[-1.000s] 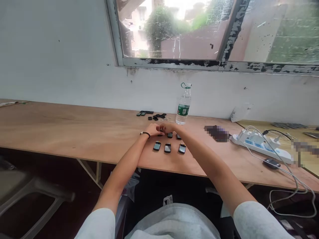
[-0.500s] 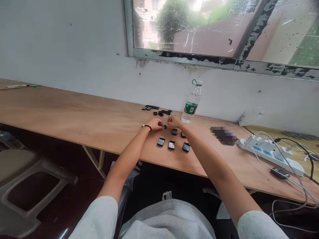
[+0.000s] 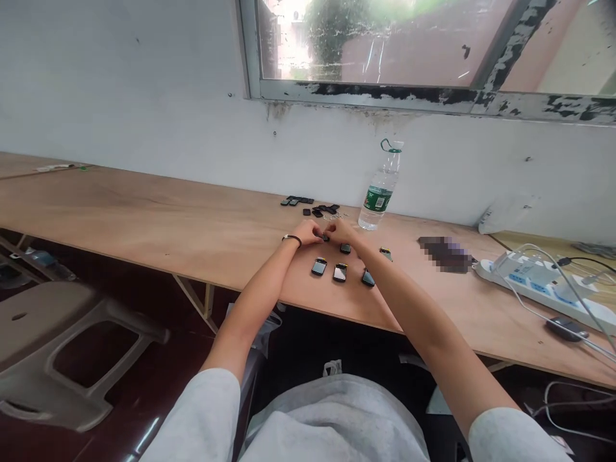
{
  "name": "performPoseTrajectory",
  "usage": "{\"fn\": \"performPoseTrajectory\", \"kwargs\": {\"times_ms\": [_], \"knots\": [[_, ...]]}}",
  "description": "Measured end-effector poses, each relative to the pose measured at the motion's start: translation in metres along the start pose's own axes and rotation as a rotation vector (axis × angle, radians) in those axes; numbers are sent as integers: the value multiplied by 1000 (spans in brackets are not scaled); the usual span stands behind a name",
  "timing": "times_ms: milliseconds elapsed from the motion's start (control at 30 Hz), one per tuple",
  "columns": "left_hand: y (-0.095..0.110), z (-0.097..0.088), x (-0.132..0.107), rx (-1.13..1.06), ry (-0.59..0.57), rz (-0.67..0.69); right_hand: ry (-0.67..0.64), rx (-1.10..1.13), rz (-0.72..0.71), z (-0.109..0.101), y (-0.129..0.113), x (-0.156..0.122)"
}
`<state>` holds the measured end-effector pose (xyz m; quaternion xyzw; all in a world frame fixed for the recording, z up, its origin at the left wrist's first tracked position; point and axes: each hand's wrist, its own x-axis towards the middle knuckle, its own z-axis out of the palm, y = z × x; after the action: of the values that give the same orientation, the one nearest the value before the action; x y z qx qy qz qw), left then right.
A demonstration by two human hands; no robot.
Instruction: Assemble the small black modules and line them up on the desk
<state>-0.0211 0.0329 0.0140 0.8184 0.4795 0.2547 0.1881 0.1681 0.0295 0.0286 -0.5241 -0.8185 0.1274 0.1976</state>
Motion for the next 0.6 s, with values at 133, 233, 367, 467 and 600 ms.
{"fn": "performPoseTrajectory", "kwargs": {"times_ms": [133, 233, 367, 467, 600], "knots": [[2, 2, 0, -41, 23, -44, -11, 68, 37, 2, 5, 1], [4, 0, 0, -30, 19, -64, -89, 59, 47, -5, 6, 2], [6, -1, 0, -18, 26, -66, -159, 1, -98, -21, 17, -3], [9, -1, 1, -5, 23, -60, -76, -28, -147, -32, 38, -13], [14, 0, 0, -3, -5, -79, -165, -30, -186, -41, 64, -29]]}}
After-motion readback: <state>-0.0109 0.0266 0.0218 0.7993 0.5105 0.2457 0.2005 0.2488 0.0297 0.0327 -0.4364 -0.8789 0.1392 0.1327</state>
